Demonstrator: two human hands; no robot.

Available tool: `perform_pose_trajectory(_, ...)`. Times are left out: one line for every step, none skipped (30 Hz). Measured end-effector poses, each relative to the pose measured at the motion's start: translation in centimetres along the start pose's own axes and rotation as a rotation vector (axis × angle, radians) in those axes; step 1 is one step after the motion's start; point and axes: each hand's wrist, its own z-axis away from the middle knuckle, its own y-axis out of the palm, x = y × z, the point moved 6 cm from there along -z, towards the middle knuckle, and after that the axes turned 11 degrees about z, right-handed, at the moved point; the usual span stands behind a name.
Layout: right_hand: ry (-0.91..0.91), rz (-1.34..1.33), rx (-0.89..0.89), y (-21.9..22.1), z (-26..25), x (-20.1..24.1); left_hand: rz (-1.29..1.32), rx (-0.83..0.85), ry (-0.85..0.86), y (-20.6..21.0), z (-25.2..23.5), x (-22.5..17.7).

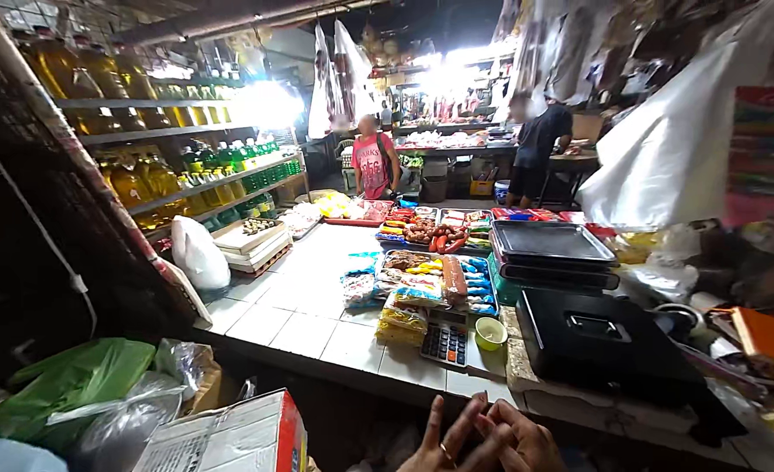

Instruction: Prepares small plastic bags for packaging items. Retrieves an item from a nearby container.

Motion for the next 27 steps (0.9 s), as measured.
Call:
perform_pose_trajectory(-0.048,-0.043,0.007,-0.4,0.4,0.3,0.014,-0.051,-0.042,-0.3,-0.4,0.8)
perform_pose_trajectory(-0.098,-0.086,0.018,-0.7,0.8,0.4,0.067,-0.086,-0.089,-0.6,-0.6,1.6)
perform_pose_trajectory(-0.138,-0.128,0.032,-1.0,1.2,0.3,0.163,-0.094,-0.125,-0.8,-0.7,2.4)
perform_pose_trajectory(-0.175,-0.173,0.060,-1.3,1.6,0.1,0.272,-0.078,-0.133,-0.8,-0.6,3.3)
perform_pose_trajectory(-0.208,-0.219,0.100,-1.6,1.9,-0.1,0.374,-0.048,-0.117,-0.7,-0.7,4.0)
perform_pose_trajectory(-0.241,-0.251,0.136,-1.9,2.2,-0.2,0.449,-0.034,-0.081,-0.6,-0.7,4.5)
perform_pose_trajectory(-0.270,-0.269,0.175,-2.1,2.5,-0.3,0.489,-0.019,-0.041,-0.4,-0.7,4.7)
perform_pose_trajectory(-0.294,-0.279,0.210,-2.2,2.6,-0.2,0.497,0.003,-0.008,-0.3,-0.7,4.6)
perform_pose_trajectory(-0.312,-0.290,0.243,-2.2,2.7,-0.1,0.502,0.032,0.025,-0.2,-0.8,4.3)
perform_pose_trajectory(-0.330,-0.305,0.268,-2.2,2.8,0.2,0.535,0.055,0.055,-0.1,-0.9,4.0)
perform_pose_trajectory(-0.347,-0.327,0.280,-2.1,2.8,0.4,0.598,0.066,0.077,0.0,-1.0,3.8)
perform_pose_trajectory(-0.359,-0.355,0.274,-2.1,2.9,0.6,0.670,0.064,0.089,0.1,-1.0,3.9)
perform_pose_trajectory(-0.368,-0.389,0.259,-2.2,3.0,0.7,0.735,0.056,0.093,0.0,-1.0,4.1)
perform_pose_trajectory(-0.375,-0.416,0.242,-2.4,3.0,0.8,0.815,0.065,0.088,-0.1,-0.9,4.6)
perform_pose_trajectory(-0.372,-0.424,0.221,-2.7,3.0,0.8,0.905,0.100,0.082,-0.1,-0.7,5.1)
perform_pose_trajectory(-0.358,-0.403,0.194,-3.0,3.0,0.7,0.966,0.137,0.066,-0.1,-0.3,5.7)
perform_pose_trajectory(-0.330,-0.351,0.166,-3.3,3.0,0.5,0.975,0.147,0.037,-0.3,0.1,6.1)
perform_pose_trajectory(-0.290,-0.272,0.143,-3.5,3.0,0.3,0.940,0.130,0.002,-0.7,0.6,6.6)
perform_pose_trajectory(-0.260,-0.192,0.132,-3.7,2.9,0.0,0.882,0.093,-0.033,-1.4,0.9,7.1)
perform_pose_trajectory(-0.247,-0.148,0.127,-3.7,2.9,-0.3,0.822,0.062,-0.059,-2.1,1.2,7.5)
perform_pose_trajectory(-0.249,-0.139,0.126,-3.5,2.8,-0.5,0.760,0.041,-0.069,-2.7,1.3,7.8)
perform_pose_trajectory(-0.258,-0.149,0.133,-3.2,2.8,-0.6,0.692,0.024,-0.069,-3.3,1.2,7.8)
perform_pose_trajectory(-0.269,-0.152,0.140,-2.9,2.8,-0.5,0.623,0.007,-0.061,-3.8,1.2,7.7)
perform_pose_trajectory(-0.278,-0.135,0.140,-2.6,2.9,-0.4,0.567,-0.016,-0.050,-4.3,1.0,7.6)
perform_pose_trajectory(-0.273,-0.104,0.136,-2.4,3.0,-0.3,0.531,-0.046,-0.036,-4.8,1.1,7.6)
perform_pose_trajectory(-0.258,-0.063,0.128,-2.2,3.1,-0.3,0.520,-0.075,-0.027,-5.3,1.2,7.7)
perform_pose_trajectory(-0.247,-0.029,0.119,-2.0,3.2,-0.5,0.523,-0.100,-0.021,-5.7,1.4,8.0)
